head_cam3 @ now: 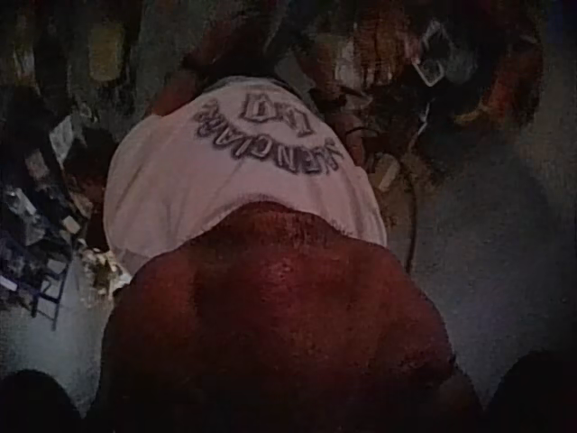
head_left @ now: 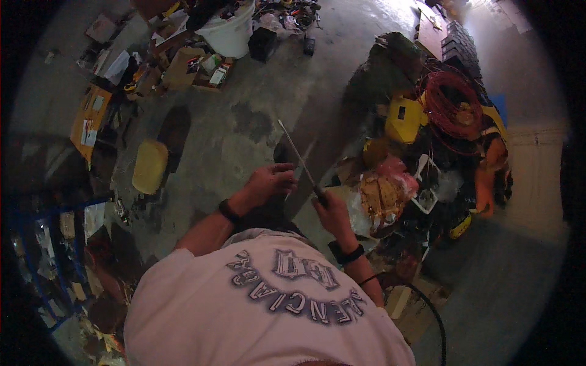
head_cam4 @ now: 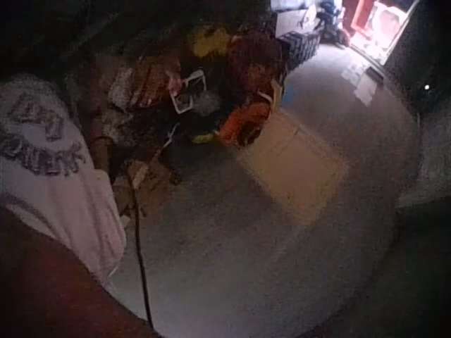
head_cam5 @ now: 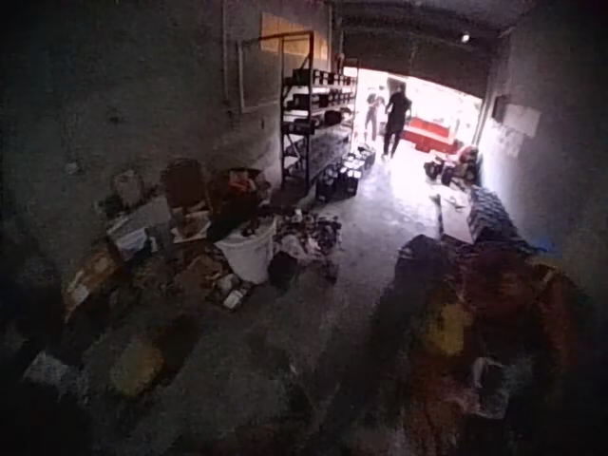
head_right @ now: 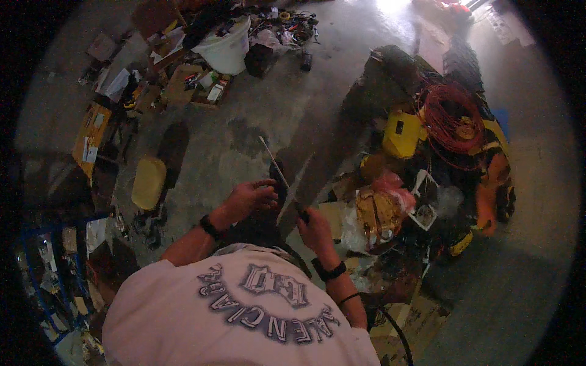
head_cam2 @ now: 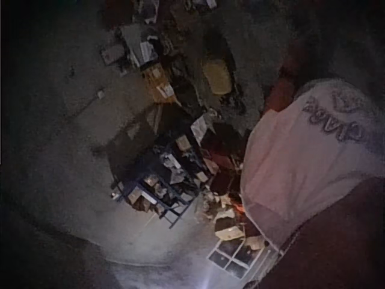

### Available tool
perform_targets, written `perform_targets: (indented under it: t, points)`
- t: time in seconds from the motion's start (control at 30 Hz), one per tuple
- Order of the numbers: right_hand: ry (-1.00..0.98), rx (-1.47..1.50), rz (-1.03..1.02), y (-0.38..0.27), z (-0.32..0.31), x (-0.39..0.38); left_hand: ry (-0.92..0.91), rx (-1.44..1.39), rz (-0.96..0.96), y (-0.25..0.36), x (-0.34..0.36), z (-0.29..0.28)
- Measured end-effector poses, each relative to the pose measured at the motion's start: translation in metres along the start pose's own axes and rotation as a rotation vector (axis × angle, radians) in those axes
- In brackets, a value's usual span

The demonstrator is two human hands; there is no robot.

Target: Repairing and inspecting internal motorcycle electronic and motor components.

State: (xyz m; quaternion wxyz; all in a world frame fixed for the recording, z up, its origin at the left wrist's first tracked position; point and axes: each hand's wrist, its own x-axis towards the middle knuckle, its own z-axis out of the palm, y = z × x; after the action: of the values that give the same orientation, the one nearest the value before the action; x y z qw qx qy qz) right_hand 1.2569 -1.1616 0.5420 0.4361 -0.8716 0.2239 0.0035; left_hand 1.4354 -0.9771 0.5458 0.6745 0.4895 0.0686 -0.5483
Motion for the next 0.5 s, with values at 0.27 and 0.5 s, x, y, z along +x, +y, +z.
perform_targets:
  t: [0.27,0.5]
  points:
    - [0.098,-0.085,-0.07,-0.041,-0.036,0.187,-0.221,-0.01,-0.064,0.14,0.147,0.015]
    - [0.059,-0.001,0.086,-0.058,-0.054,0.318,-0.185,0.041,-0.102,0.247,0.241,0.021]
